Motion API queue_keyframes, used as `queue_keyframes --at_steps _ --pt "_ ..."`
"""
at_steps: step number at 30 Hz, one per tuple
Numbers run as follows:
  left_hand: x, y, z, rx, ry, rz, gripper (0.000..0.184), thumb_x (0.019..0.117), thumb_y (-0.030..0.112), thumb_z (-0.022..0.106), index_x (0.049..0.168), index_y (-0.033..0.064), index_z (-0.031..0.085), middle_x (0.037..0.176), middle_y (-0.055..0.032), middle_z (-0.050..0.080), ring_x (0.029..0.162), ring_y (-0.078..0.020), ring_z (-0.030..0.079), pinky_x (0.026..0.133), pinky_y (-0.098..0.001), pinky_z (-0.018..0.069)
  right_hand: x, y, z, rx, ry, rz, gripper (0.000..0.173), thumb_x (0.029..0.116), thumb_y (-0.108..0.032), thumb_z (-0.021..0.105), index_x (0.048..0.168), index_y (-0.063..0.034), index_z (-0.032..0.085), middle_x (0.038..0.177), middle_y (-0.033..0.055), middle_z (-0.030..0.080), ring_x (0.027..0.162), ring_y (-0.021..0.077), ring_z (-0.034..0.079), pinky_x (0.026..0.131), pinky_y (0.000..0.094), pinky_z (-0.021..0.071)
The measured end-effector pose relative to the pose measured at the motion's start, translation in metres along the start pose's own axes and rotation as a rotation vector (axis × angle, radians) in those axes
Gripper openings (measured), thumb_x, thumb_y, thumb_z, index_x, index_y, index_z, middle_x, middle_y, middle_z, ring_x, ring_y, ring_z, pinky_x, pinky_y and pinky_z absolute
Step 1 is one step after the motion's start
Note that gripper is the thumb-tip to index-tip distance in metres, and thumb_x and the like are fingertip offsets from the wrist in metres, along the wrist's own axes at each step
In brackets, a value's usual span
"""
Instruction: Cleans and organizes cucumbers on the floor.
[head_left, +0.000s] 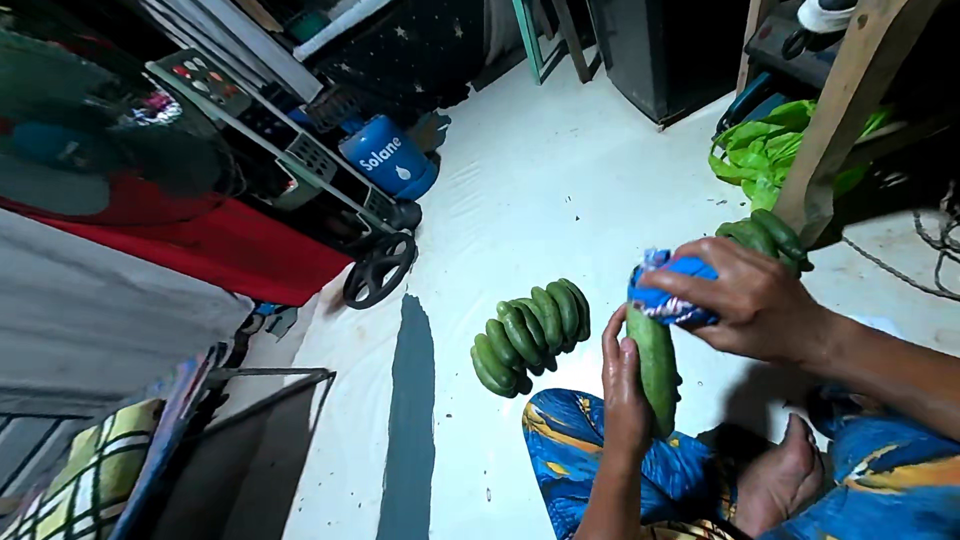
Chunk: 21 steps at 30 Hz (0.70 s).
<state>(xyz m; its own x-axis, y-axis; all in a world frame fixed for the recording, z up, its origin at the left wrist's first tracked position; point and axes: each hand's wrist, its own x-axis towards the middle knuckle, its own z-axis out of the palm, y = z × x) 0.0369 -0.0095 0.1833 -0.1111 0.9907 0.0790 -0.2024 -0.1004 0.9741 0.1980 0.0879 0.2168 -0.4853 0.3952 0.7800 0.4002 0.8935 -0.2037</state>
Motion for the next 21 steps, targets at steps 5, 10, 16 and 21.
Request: queue_keyframes --at_steps 5,10,16,21 --pt "-0.001 -0.002 0.001 -0.045 0.019 0.017 0.052 0.1073 0.031 0.032 0.149 0.0002 0.027 0.094 -0.0033 0.066 0.064 -0.0089 0.065 0.054 -0.025 0.0578 -0.007 -0.006 -0.001 -0.009 -0.034 -0.042 0.038 0.0843 -0.026 0.07 0.121 -0.0162 0.074 0.105 0.0213 0.068 0.089 0.0355 0.068 0.068 0.0454 0.0567" --pt "0.002 -0.004 -0.007 0.0 0.098 0.053 0.049 0.1071 0.023 0.026 0.15 -0.0006 0.027 0.118 0.0001 0.061 0.091 0.0 0.064 0.077 -0.02 0.0565 -0.013 -0.018 0.017 0.124 -0.181 -0.197 0.032 0.0926 -0.026 0.061 0.121 -0.0182 0.072 0.099 0.0187 0.069 0.08 0.0322 0.067 0.062 0.0405 0.0539" --pt "-0.001 0.003 -0.008 -0.072 -0.01 -0.048 0.05 0.107 0.029 0.029 0.149 0.0009 0.029 0.09 -0.0051 0.068 0.062 -0.0106 0.065 0.053 -0.0248 0.0563 -0.006 0.001 0.008 0.075 -0.018 -0.001 0.038 0.0839 -0.022 0.07 0.12 -0.0141 0.075 0.104 0.0201 0.068 0.089 0.034 0.069 0.07 0.0444 0.058" --pt "-0.001 0.003 -0.014 -0.518 -0.19 -0.177 0.05 0.1035 0.042 0.045 0.14 0.0091 0.037 0.095 -0.0142 0.07 0.062 -0.0177 0.068 0.051 -0.0257 0.0559 -0.005 0.009 -0.012 0.155 0.094 0.377 0.047 0.0891 -0.022 0.073 0.131 -0.0036 0.066 0.113 0.0191 0.066 0.097 0.0275 0.067 0.082 0.0434 0.0568"
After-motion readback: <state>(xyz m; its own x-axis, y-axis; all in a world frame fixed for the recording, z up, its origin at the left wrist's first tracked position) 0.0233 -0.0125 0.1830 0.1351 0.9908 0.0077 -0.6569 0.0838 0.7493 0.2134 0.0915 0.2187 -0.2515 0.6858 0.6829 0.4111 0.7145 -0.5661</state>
